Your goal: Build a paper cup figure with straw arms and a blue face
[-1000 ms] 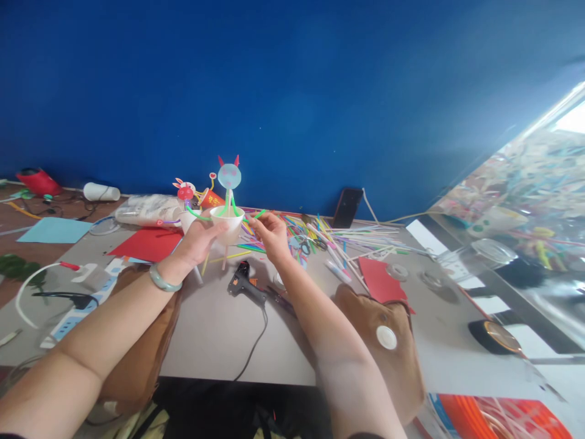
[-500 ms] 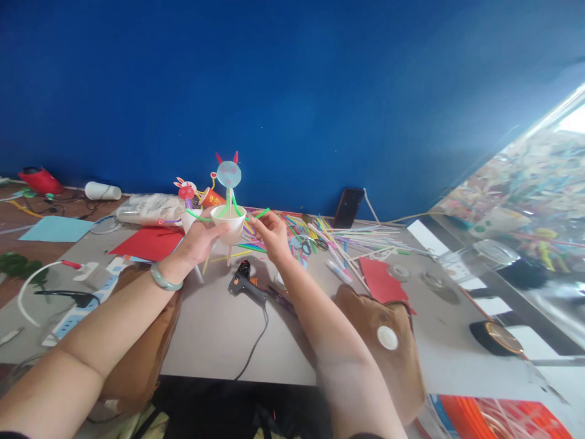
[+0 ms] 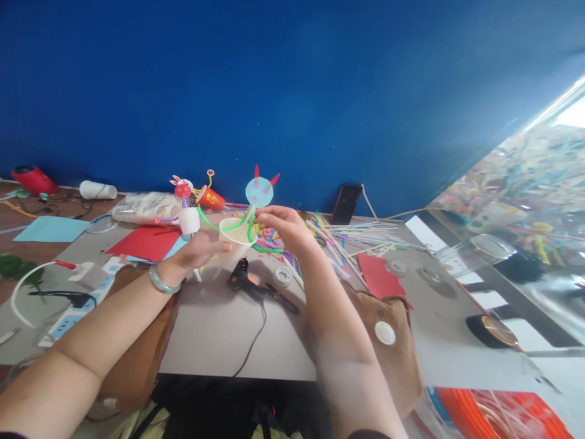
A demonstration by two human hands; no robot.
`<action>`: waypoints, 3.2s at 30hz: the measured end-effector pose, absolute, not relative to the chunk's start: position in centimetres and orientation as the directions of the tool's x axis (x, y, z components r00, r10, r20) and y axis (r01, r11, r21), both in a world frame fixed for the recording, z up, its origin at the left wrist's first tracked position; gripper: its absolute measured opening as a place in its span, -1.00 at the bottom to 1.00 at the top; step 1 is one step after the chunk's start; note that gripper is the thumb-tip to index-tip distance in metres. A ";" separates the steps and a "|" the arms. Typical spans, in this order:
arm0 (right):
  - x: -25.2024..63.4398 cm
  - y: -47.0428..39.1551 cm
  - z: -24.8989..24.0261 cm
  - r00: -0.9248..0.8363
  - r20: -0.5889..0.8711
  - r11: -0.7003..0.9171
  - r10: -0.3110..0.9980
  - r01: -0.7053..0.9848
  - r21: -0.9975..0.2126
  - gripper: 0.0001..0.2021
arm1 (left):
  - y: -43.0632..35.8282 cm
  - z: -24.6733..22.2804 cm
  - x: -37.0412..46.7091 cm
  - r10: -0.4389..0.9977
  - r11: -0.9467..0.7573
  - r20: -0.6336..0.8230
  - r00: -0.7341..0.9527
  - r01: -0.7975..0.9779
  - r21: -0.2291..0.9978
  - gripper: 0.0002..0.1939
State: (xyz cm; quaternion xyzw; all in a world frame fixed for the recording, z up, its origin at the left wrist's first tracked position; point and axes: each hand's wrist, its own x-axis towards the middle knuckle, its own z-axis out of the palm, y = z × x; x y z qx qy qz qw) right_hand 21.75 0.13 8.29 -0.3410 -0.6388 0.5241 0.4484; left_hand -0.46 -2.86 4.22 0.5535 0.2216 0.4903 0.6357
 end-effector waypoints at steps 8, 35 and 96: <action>20.9 -0.7 8.7 -0.371 0.357 0.463 0.857 0.251 -0.850 -0.70 | -3.3 4.2 -0.1 0.890 -0.083 0.207 0.406 -0.302 0.950 -0.48; 21.9 -1.7 11.0 0.038 0.645 0.600 0.763 0.331 -0.728 -0.52 | -0.1 4.0 -0.7 0.989 0.145 -0.080 0.127 -0.659 0.738 -0.63; 24.1 -11.0 1.7 -0.530 -0.017 0.523 0.848 0.840 -0.145 -0.78 | 0.4 2.2 -0.8 0.981 0.191 -0.153 0.117 -0.477 0.858 -0.57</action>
